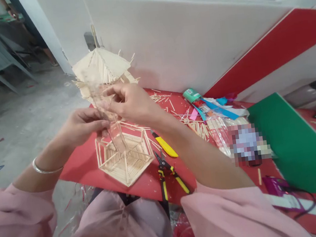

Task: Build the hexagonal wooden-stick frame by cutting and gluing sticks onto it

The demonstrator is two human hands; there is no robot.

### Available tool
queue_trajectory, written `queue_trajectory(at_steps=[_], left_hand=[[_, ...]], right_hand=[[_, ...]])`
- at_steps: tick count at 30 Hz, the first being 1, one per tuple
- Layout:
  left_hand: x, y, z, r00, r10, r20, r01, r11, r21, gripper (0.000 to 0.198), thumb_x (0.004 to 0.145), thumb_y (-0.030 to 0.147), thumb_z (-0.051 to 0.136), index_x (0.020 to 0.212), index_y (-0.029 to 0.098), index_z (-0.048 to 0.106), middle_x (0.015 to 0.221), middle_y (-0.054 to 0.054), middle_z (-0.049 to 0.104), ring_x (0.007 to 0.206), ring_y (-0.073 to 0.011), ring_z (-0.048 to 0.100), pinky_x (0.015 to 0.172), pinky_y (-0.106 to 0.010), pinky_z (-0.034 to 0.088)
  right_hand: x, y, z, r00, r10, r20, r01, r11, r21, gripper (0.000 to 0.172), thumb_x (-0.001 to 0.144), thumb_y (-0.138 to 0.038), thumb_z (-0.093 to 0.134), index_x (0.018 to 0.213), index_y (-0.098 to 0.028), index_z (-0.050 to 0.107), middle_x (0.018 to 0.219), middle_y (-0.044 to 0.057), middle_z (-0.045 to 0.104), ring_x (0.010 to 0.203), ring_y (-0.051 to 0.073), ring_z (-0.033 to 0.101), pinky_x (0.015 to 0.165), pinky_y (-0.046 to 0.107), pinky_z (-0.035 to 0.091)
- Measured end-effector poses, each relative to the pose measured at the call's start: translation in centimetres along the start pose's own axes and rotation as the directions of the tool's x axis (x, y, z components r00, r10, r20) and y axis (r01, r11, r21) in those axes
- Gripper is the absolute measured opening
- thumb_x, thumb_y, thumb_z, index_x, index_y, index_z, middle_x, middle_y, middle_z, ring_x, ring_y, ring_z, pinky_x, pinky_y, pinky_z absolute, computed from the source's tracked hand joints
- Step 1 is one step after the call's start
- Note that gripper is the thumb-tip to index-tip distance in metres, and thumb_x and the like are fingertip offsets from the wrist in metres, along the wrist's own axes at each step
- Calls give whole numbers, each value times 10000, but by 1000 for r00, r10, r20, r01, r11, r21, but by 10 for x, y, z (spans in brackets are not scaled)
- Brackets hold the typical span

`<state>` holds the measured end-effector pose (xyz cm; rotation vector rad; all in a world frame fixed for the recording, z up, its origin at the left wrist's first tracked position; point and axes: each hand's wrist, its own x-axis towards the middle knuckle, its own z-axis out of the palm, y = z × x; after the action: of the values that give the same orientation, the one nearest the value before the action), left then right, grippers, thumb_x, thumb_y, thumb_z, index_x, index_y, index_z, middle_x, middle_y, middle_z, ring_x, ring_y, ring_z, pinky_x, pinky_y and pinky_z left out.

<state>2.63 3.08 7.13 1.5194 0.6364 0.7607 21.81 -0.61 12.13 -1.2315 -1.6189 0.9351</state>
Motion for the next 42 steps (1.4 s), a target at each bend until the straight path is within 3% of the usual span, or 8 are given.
queue_trajectory(at_steps=[2,5,7,13,18,25,33,42], left_hand=[[-4,-13,-10,990,40,-139,-51,996,-77,138,723,241,780,741,134,694,627,-42,697,522,-163,665,438,-252,523],[-9,-35,-24,959,27,-281,-78,982,-172,176,692,251,793,743,144,663,648,-29,708,547,-165,681,438,-242,518],[-11,-47,-28,954,8,-299,-72,976,-204,187,677,251,797,712,144,648,605,-19,690,507,-152,660,421,-234,496],[-14,-74,-28,927,43,-374,-143,959,-245,232,751,315,733,609,155,641,504,-1,624,369,-71,492,352,-195,349],[-16,-95,-27,926,66,-372,-180,943,-281,345,792,377,681,532,163,604,448,13,520,382,-70,441,353,-201,301],[-16,-110,-22,922,82,-378,-192,945,-264,384,773,387,695,497,170,540,438,28,468,397,-68,398,388,-215,288],[-19,-118,-23,929,78,-363,-199,930,-311,443,778,327,683,459,180,414,426,48,371,408,-58,312,407,-225,226],[-21,-123,-25,940,35,-339,-150,935,-321,432,747,379,692,478,183,418,437,48,362,412,-60,305,405,-229,210]], right_hand=[[-3,11,12,999,-3,45,7,995,-99,270,784,-383,719,934,-158,726,726,-20,662,677,92,593,587,197,419],[-16,27,22,975,129,181,-87,971,-225,251,818,-394,672,858,-159,751,728,3,685,662,103,577,592,220,404],[-22,36,25,951,202,236,-139,956,-260,230,828,-372,650,839,-169,758,700,-5,678,641,101,558,590,224,388],[-24,48,24,934,243,260,-176,950,-257,294,845,-420,606,742,-178,738,642,-29,627,586,88,493,554,217,335],[-35,54,23,923,309,228,-244,931,-273,278,838,-422,606,817,-199,769,717,-9,687,616,104,530,576,224,375],[-51,64,29,948,318,10,-309,927,-211,249,776,-407,676,877,-200,771,751,9,722,670,128,607,632,245,455],[-58,75,38,937,346,-33,-347,924,-162,277,778,-421,673,879,-181,765,699,8,708,641,122,617,630,245,475],[-60,81,47,942,325,-79,-332,938,-104,290,767,-452,682,850,-186,762,692,1,691,623,110,590,601,230,470]])
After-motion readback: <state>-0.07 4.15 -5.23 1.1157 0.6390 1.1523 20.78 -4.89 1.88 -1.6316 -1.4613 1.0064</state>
